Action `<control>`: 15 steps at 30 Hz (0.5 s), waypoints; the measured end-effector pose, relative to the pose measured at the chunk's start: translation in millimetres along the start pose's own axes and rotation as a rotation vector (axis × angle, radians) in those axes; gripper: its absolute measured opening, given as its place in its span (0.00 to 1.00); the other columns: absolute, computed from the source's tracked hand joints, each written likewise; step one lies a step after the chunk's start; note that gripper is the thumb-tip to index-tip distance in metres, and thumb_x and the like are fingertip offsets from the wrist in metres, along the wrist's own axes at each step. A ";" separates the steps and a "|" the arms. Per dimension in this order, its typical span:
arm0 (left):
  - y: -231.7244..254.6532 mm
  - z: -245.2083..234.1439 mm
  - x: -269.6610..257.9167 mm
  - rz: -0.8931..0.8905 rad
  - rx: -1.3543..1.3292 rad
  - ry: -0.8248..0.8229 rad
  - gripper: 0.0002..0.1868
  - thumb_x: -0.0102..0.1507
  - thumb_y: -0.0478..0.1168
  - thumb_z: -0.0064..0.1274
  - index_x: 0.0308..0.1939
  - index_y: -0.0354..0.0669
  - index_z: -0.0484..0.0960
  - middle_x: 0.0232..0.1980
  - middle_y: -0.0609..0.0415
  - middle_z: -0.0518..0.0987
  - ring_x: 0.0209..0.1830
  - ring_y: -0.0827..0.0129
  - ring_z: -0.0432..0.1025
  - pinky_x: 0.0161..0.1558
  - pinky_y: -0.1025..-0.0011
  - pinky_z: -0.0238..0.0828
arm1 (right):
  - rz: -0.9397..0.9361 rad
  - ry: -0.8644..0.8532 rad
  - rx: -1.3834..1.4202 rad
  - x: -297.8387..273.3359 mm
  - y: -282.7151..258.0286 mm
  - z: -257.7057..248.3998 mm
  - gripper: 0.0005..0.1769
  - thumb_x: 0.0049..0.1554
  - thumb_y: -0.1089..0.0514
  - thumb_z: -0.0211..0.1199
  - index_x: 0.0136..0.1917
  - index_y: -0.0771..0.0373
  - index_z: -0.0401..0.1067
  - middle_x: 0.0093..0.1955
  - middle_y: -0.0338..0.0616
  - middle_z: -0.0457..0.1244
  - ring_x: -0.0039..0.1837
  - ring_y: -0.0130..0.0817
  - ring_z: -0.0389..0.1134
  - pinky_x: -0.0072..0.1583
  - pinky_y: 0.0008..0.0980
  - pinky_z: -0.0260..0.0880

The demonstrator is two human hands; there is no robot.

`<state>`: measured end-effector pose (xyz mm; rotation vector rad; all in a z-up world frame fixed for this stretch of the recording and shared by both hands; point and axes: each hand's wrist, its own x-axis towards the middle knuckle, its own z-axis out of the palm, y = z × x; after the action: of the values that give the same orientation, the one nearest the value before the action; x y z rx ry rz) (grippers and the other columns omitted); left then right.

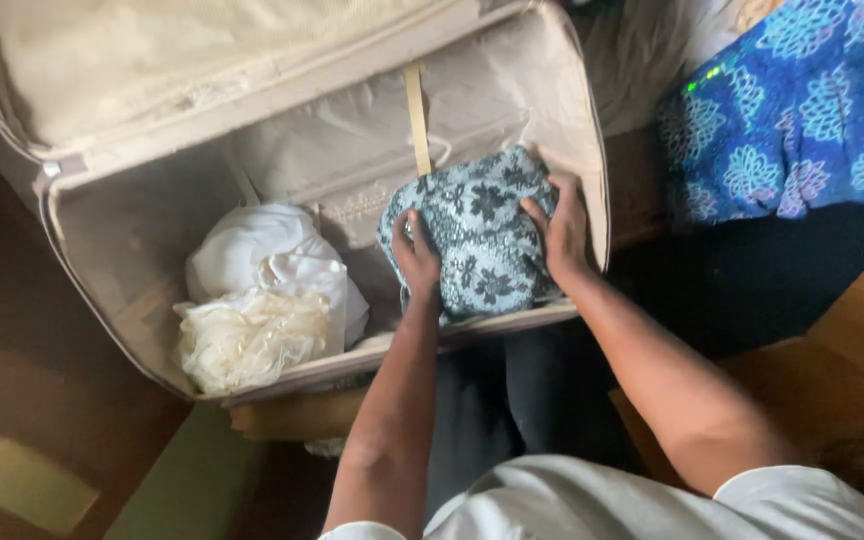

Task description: The person folds several patterned garments and places them into an open suitcase. They handle a white garment, a black-and-white floral dress, and a blue patterned cloth, folding each and arranging them inside the suitcase.

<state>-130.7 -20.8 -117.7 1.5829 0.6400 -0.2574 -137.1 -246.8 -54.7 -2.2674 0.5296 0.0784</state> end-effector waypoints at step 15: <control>166.5 -30.4 -52.4 0.300 1.041 -0.832 0.75 0.39 0.55 0.77 0.80 0.46 0.42 0.83 0.40 0.39 0.83 0.43 0.38 0.73 0.32 0.40 | -0.246 -0.544 -0.419 -14.1 -92.5 -59.0 0.50 0.37 0.46 0.82 0.67 0.60 0.63 0.61 0.59 0.54 0.63 0.55 0.59 0.57 0.56 0.69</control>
<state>-89.9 -3.7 53.9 2.2605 -0.4858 -1.0678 -119.7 -228.7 53.0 -2.5474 -0.0643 0.7152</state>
